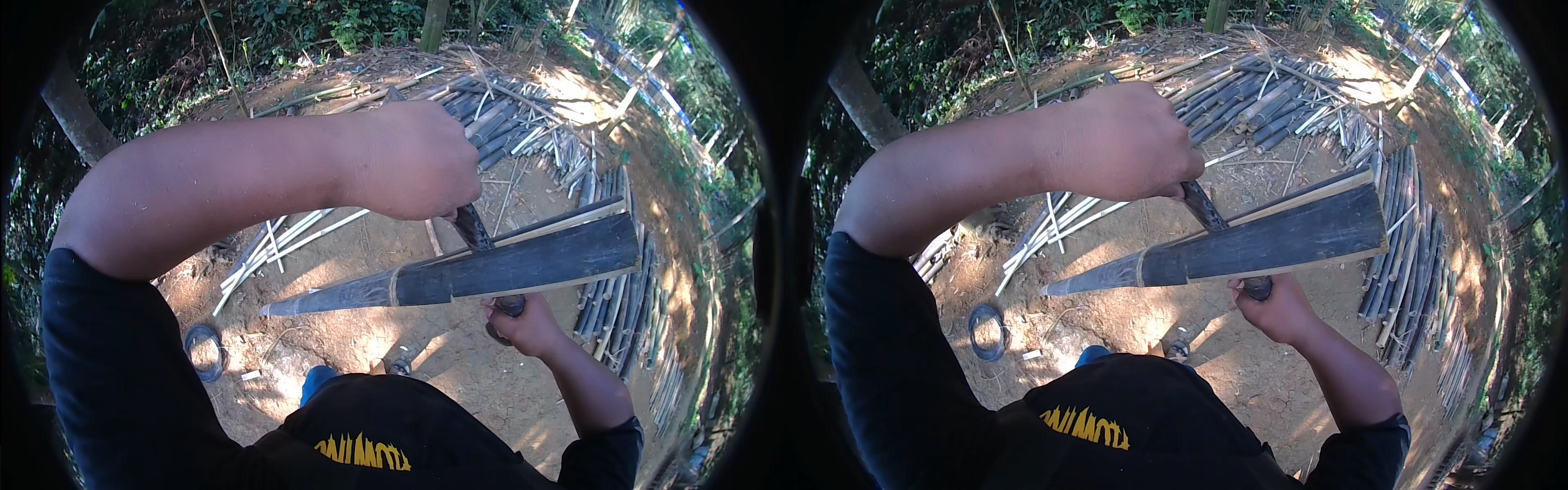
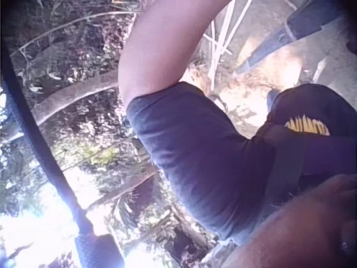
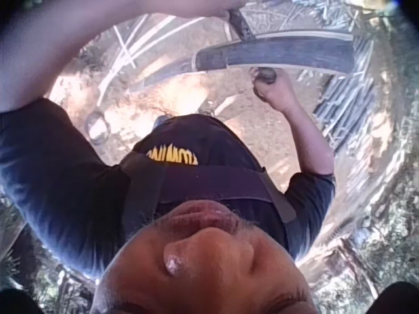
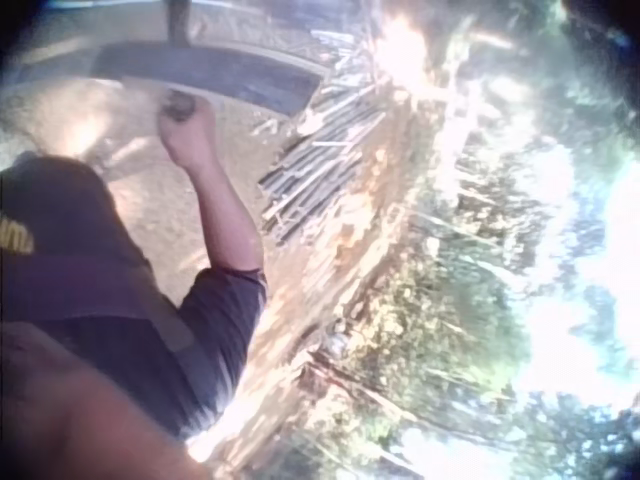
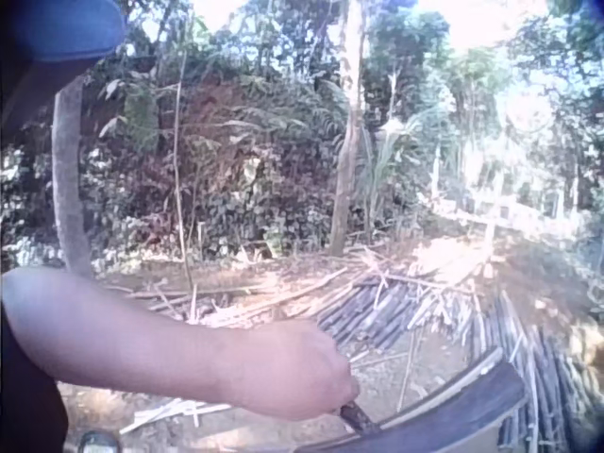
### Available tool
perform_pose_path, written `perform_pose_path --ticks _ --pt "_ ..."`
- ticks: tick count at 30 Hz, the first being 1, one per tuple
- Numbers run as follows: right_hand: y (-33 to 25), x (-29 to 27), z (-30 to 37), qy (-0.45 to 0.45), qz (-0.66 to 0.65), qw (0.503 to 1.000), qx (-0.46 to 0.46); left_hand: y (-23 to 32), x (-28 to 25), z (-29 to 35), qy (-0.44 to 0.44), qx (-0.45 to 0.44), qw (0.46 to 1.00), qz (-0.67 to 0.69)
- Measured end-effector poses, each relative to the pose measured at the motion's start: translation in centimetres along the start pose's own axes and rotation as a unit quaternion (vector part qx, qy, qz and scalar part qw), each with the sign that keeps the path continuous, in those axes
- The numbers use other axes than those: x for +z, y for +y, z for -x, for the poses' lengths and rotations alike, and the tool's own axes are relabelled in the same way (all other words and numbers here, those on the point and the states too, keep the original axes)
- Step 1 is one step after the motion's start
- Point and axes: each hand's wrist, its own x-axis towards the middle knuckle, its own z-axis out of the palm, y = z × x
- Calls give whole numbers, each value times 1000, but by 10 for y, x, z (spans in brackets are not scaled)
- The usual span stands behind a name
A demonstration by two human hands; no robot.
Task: The person splits a length of bamboo into thin strips using a large knife and a wooden stick as a mallet.
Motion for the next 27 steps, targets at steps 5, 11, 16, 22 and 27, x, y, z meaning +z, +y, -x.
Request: perform_pose_path --ticks 5,11,16,22,27 --pt "-5 1 -19 95 76 993 -11 -21 14 6 54 2 998 -30" --pt "-52 8 -36 75 68 995 20 -60 27 18 94 -16 994 -43" --pt "-98 43 -33 4 -179 982 56 -57 1 43 340 -56 919 190" --pt "-168 91 -86 -35 -298 953 -42 -67 -3 69 474 -182 838 197" --pt "-213 119 -123 -76 -337 929 -132 -77 -37 111 409 -288 824 266"
